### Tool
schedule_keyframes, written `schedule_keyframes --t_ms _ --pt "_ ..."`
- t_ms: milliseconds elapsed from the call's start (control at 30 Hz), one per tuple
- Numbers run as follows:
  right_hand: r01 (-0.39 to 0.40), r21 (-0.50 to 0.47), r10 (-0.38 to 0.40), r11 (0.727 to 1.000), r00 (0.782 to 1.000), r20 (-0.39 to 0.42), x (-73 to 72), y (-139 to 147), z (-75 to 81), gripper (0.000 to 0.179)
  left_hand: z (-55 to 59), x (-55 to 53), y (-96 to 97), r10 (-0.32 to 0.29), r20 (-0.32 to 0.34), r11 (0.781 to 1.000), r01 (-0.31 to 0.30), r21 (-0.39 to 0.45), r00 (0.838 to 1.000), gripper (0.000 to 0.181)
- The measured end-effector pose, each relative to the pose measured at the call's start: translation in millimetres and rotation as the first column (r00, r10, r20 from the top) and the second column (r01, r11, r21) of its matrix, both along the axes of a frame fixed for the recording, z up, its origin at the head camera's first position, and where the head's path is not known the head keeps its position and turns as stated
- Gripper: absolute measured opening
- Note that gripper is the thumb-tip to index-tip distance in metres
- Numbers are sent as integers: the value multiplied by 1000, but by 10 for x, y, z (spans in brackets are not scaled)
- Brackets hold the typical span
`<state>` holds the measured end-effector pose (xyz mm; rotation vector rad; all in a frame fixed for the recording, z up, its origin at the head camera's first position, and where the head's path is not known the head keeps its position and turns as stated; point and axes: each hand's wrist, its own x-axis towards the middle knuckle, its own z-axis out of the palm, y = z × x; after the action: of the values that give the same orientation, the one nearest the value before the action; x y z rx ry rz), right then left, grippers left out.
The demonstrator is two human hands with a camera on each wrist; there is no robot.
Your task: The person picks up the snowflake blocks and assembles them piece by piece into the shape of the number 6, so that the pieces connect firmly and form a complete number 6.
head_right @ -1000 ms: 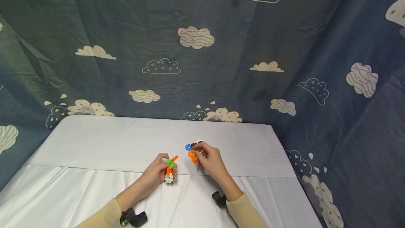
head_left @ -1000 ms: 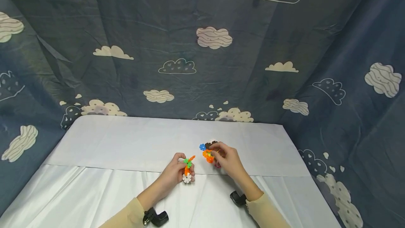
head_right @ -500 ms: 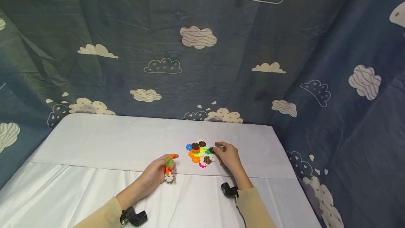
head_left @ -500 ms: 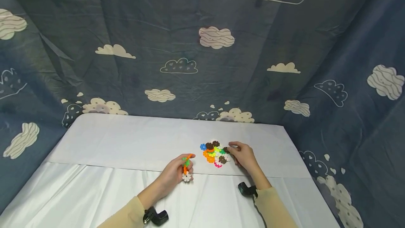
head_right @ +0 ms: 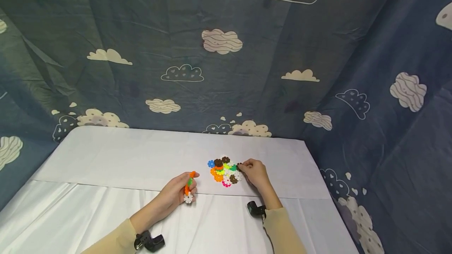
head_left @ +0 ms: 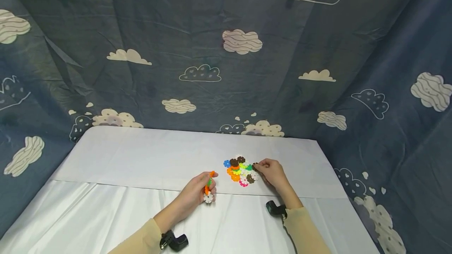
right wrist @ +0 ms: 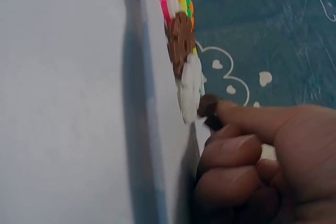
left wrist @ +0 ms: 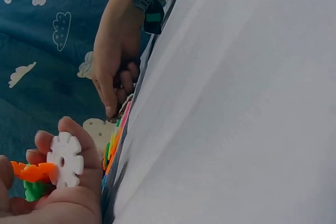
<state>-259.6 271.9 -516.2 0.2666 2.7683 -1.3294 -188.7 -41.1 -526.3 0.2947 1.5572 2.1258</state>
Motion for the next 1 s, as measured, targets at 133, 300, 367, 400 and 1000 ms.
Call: schedule_keyframes --t_ms 133,300,367,400,1000 --pt "19 -73 -17 997 1000 27 36 -30 62 32 -4 4 -6 -14 0 1000 14 1 1000 53" --pt "-42 -202 50 979 998 34 121 -201 186 38 19 13 -19 -49 26 998 48 38 998 54" --pt "-71 -263 82 962 996 32 168 -296 241 37 32 17 -21 -62 50 996 58 63 997 54" --pt "-86 -297 99 951 995 29 196 -346 269 36 37 18 -21 -67 61 995 62 75 996 54" --pt "-253 -356 235 900 967 -95 578 -956 415 30 0 38 -14 -73 -54 997 72 -23 996 61"
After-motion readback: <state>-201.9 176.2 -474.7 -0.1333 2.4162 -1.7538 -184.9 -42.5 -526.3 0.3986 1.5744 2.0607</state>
